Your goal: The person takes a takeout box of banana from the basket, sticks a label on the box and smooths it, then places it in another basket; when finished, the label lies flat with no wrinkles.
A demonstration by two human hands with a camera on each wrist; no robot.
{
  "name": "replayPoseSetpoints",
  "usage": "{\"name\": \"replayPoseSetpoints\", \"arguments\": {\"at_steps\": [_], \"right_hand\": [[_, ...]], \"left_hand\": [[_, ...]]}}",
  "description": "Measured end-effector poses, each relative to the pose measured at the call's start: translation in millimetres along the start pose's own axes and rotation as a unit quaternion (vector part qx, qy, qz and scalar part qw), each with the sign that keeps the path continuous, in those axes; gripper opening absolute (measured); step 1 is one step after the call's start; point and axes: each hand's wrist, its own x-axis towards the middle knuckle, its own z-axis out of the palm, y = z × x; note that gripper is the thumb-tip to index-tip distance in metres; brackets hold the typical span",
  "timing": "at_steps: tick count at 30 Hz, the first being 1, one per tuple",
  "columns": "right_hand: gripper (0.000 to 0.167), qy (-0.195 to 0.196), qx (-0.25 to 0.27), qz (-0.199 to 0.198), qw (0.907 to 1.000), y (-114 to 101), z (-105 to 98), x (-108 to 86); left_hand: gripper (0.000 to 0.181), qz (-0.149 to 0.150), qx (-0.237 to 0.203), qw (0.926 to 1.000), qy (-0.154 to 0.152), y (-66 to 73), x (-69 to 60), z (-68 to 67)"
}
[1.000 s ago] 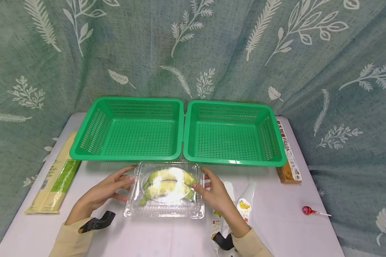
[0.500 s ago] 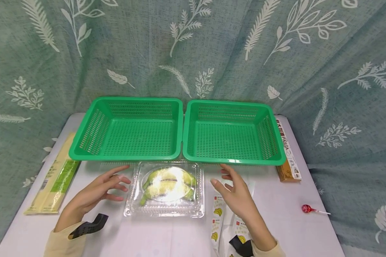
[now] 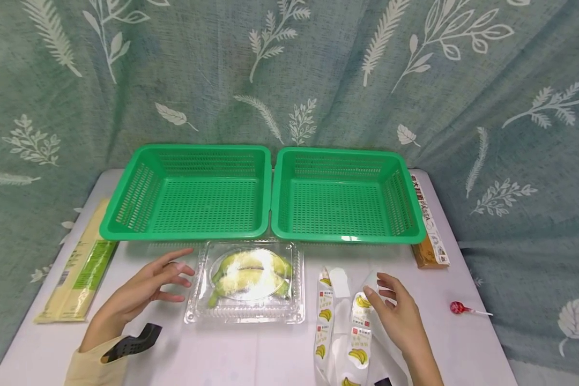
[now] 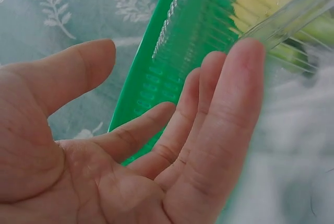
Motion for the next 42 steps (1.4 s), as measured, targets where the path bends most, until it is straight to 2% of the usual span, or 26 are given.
{"name": "replayPoseSetpoints", "arguments": {"at_steps": [6,14,19,27,35,42], "right_hand": [[0.077,-0.011,-0.007,0.056,0.9983,21.9,6.2,1.6],[0.069,-0.002,0.006,0.068,0.9977,36.1,15.5,8.5],[0.070,-0.020,0.052,0.081,0.9952,40.9,21.4,11.3],[0.055,-0.025,0.087,0.085,0.9923,45.0,30.9,11.4],[0.054,-0.022,0.087,0.087,0.9922,42.4,30.6,10.3],[0.055,-0.017,0.101,0.085,0.9911,31.2,25.4,5.7]], "left_hand": [[0.072,-0.004,0.002,0.9998,0.021,2.8,-0.9,10.1],[0.076,-0.005,0.010,0.9994,0.032,3.8,1.6,18.7],[0.077,-0.012,0.008,0.9991,0.040,2.7,1.8,20.4],[0.081,0.006,0.009,0.9993,0.037,3.8,-0.7,26.7],[0.079,0.002,0.000,0.9992,0.039,5.6,-1.2,28.7],[0.077,0.002,0.001,0.9993,0.037,5.0,-1.6,28.3]]}}
